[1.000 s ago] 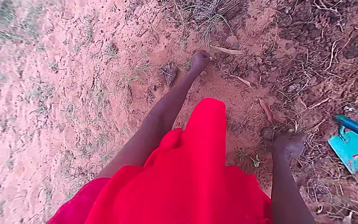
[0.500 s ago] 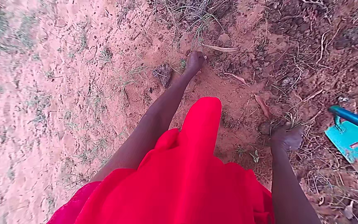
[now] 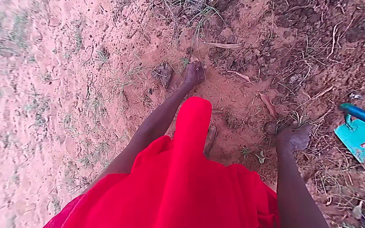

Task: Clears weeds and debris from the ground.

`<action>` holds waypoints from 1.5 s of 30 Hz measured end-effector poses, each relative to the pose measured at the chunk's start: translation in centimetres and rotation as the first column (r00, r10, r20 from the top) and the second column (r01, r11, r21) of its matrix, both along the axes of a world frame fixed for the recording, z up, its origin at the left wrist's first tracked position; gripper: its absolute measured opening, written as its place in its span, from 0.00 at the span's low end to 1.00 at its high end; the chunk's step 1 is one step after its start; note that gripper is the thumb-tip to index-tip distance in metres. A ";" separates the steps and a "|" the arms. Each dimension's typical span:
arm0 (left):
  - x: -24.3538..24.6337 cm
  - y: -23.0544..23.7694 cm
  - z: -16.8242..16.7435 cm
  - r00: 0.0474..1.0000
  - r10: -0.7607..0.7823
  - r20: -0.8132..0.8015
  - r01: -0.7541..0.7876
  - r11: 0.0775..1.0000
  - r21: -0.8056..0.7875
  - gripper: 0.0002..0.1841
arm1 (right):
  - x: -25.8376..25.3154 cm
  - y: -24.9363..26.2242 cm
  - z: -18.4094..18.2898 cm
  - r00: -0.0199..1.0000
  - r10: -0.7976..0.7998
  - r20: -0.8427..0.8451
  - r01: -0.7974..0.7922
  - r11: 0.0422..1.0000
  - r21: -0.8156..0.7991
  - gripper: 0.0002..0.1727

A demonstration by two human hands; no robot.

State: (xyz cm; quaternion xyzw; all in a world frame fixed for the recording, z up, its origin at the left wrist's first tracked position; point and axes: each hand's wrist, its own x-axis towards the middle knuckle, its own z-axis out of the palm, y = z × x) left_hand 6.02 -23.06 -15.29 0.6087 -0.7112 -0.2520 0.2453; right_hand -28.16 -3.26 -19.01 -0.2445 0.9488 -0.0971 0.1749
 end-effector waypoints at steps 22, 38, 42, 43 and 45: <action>-3.9 -6.4 2.7 0.816 -0.384 0.432 0.269 0.914 0.304 0.19 | -0.1 0.0 0.2 1.000 0.026 0.017 -0.026 1.000 -0.007 0.29; -3.4 -4.1 1.7 1.000 0.012 -0.014 -0.009 0.975 0.221 0.18 | -0.3 0.3 0.1 0.994 -0.064 0.090 0.084 0.966 -0.244 0.33; -6.7 1.9 3.1 0.964 -0.218 -0.152 0.203 0.974 -0.104 0.14 | 1.8 -1.1 3.6 0.975 0.020 0.219 0.099 0.849 -0.519 0.33; -7.8 3.6 3.1 0.946 -0.251 -0.207 0.238 0.968 -0.086 0.13 | 2.8 -1.7 4.5 0.954 0.060 0.293 0.121 0.818 -0.562 0.34; -9.6 6.5 3.4 0.918 -0.209 -0.338 0.262 0.957 0.120 0.14 | 5.3 -3.4 5.7 0.875 0.219 0.432 0.128 0.756 -0.642 0.31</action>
